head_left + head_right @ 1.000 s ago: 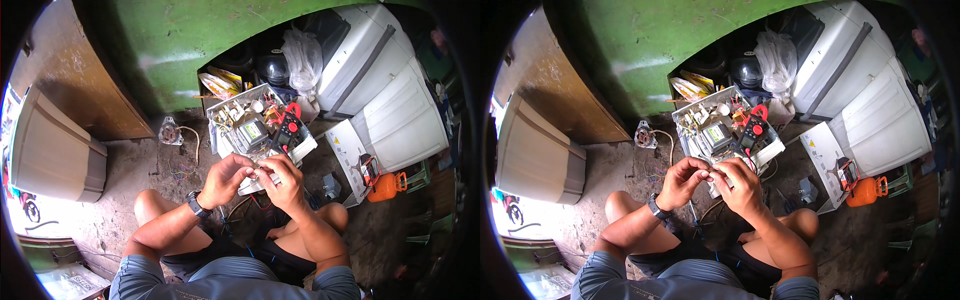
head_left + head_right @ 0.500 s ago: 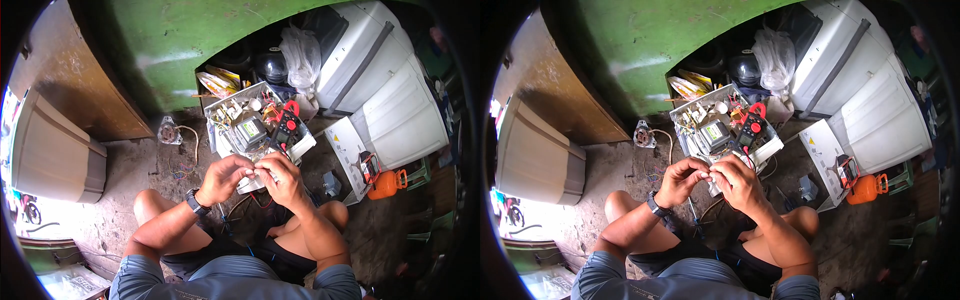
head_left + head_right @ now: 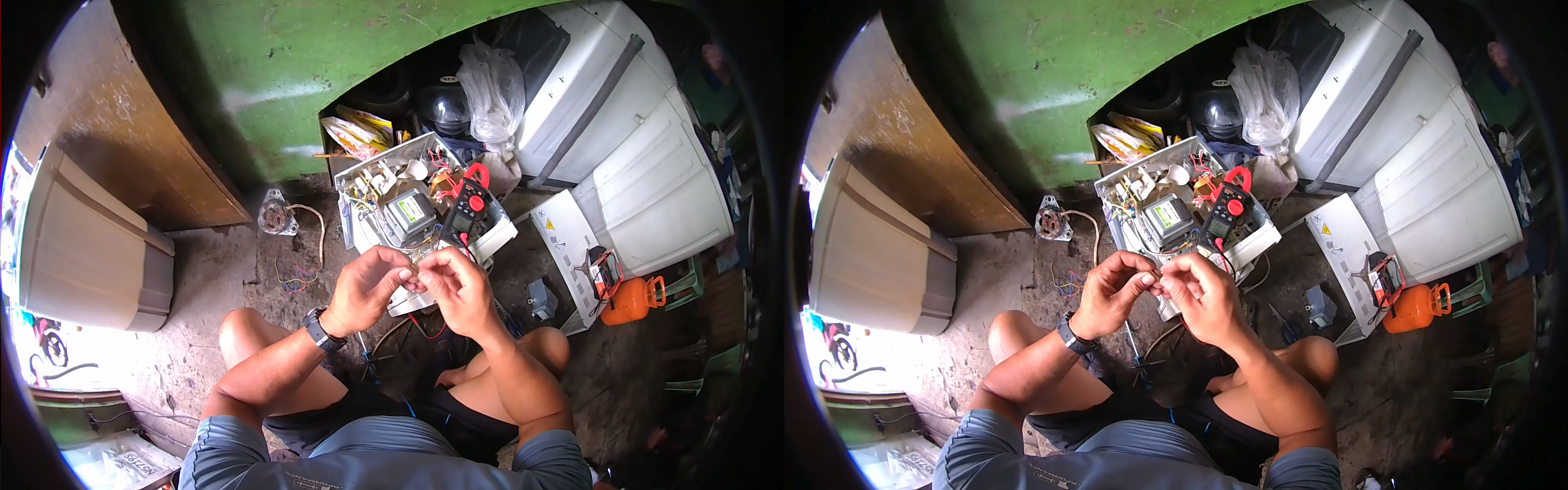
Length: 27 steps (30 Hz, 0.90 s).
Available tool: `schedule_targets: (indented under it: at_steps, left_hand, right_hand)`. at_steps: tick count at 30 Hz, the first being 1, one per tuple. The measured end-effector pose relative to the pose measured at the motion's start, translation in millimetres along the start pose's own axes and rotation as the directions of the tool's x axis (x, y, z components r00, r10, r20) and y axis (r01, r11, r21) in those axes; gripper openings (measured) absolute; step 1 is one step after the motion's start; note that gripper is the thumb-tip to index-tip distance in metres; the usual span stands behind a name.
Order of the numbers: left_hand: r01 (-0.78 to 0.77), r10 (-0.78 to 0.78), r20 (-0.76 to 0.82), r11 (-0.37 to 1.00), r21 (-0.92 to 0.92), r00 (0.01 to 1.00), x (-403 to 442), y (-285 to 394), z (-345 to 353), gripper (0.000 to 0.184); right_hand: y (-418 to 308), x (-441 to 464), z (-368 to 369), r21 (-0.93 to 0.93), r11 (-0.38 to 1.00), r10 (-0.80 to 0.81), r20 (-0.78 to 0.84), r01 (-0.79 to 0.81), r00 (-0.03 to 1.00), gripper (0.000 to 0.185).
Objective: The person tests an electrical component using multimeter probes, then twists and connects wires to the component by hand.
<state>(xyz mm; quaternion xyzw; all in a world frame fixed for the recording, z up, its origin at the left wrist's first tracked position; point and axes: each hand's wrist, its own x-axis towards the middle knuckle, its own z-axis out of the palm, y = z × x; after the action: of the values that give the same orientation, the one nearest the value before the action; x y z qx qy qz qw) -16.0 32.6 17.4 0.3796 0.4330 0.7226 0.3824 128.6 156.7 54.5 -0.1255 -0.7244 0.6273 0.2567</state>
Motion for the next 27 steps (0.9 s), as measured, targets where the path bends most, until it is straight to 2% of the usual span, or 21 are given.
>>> schedule_targets:
  at_steps: [1,4,6,7,9,11,16,17,20,27]
  left_hand:
    - [0.0,0.0,0.001,1.0,0.0,1.0,0.2,0.2,-0.9,0.013]
    - [-0.008,0.008,0.01,0.999,0.05,1.0,0.6,1.1,-3.2,0.013]
    - [0.001,0.0,0.044,1.0,-0.003,0.999,0.9,1.9,-3.2,0.014]
    - [0.002,-0.002,0.045,1.0,-0.003,0.999,1.3,2.1,-4.2,0.014]
    - [0.115,-0.11,0.075,0.991,-0.069,0.991,2.7,2.6,-7.3,0.016]
    - [0.153,-0.146,0.085,0.984,-0.089,0.986,3.0,4.0,-8.3,0.017]
    - [0.252,-0.24,0.097,0.957,-0.143,0.966,3.5,4.0,-9.3,0.021]
    - [0.269,-0.259,0.098,0.956,-0.12,0.961,3.9,5.5,-9.1,0.021]
    - [0.305,-0.298,0.108,0.95,-0.059,0.948,4.3,8.6,-9.9,0.02]
    - [0.344,-0.338,0.111,0.938,-0.036,0.935,6.2,11.5,-6.9,0.015]
  right_hand:
    - [2.8,2.2,-2.8,0.075,0.997,0.0,0.008,0.0,1.0,0.011]
    - [0.8,6.0,-5.1,0.028,1.0,-0.003,-0.021,0.004,1.0,0.012]
    - [-0.1,8.1,-6.1,-0.278,0.941,-0.202,-0.005,0.193,0.979,0.011]
    - [-2.5,9.6,-6.3,-0.278,0.941,-0.201,-0.008,0.191,0.979,0.011]
    - [-10.1,12.1,-6.1,-0.4,0.862,-0.321,0.044,0.311,0.946,0.01]
    - [-12.5,11.9,-8.4,-0.395,0.867,-0.309,0.052,0.303,0.95,0.011]
    - [-17.0,11.7,-15.8,-0.51,0.741,-0.375,0.224,0.436,0.899,0.019]
    - [-17.7,11.4,-17.4,-0.51,0.743,-0.373,0.222,0.434,0.901,0.019]
    - [-18.9,9.5,-21.0,-0.566,0.674,-0.317,0.359,0.475,0.878,0.024]
    - [-10.7,9.7,-20.0,-0.644,0.537,-0.373,0.399,0.545,0.838,0.024]
